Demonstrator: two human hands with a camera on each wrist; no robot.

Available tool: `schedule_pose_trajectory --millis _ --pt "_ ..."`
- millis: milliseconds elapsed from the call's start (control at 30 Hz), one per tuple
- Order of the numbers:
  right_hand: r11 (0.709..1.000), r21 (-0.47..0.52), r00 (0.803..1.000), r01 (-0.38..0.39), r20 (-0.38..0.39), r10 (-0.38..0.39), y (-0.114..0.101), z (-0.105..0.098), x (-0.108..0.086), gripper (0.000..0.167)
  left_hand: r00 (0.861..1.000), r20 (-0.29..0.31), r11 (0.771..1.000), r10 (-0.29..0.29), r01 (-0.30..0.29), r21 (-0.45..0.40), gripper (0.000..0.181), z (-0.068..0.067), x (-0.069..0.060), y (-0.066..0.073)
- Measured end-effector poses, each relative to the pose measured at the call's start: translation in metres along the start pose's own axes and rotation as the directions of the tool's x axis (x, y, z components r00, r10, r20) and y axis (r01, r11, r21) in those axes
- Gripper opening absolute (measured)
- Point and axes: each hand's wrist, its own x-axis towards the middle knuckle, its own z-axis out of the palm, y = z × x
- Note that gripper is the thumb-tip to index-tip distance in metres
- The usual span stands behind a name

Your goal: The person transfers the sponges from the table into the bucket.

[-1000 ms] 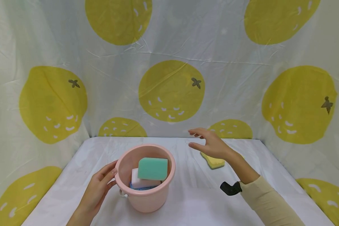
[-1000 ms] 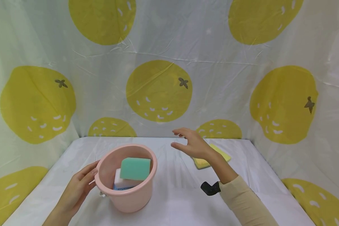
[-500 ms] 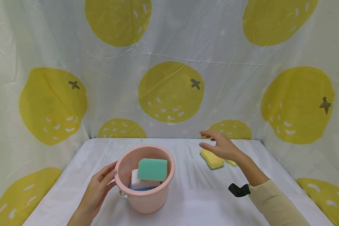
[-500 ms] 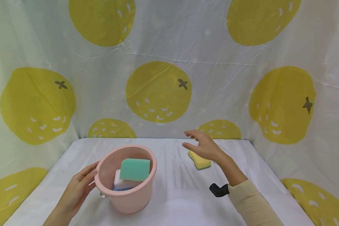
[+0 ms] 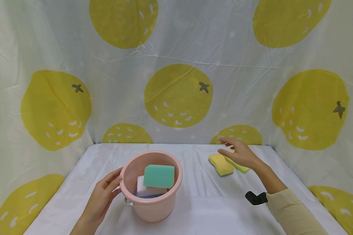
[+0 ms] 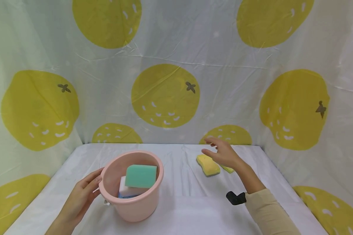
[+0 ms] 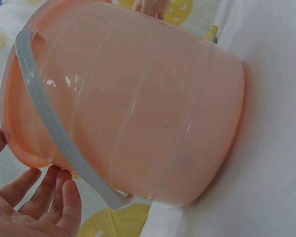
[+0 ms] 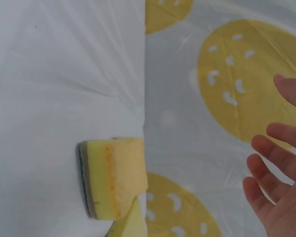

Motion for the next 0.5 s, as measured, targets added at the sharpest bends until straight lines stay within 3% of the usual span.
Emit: schedule_pose_trajectory --millis 267,500 --pt "0.999 -0.013 0.998 -0.053 -0.034 0.052 0.024 -0.004 -0.008 0.056 1.000 0.010 1.000 0.019 -0.019 0.000 0.049 -0.001 0.001 0.000" --pt "0.993 -0.026 0.991 -0.119 -0.057 0.117 0.046 0.001 -0.018 0.056 1.000 -0.008 1.000 -0.012 0.012 0.007 0.049 0.000 0.000 0.000"
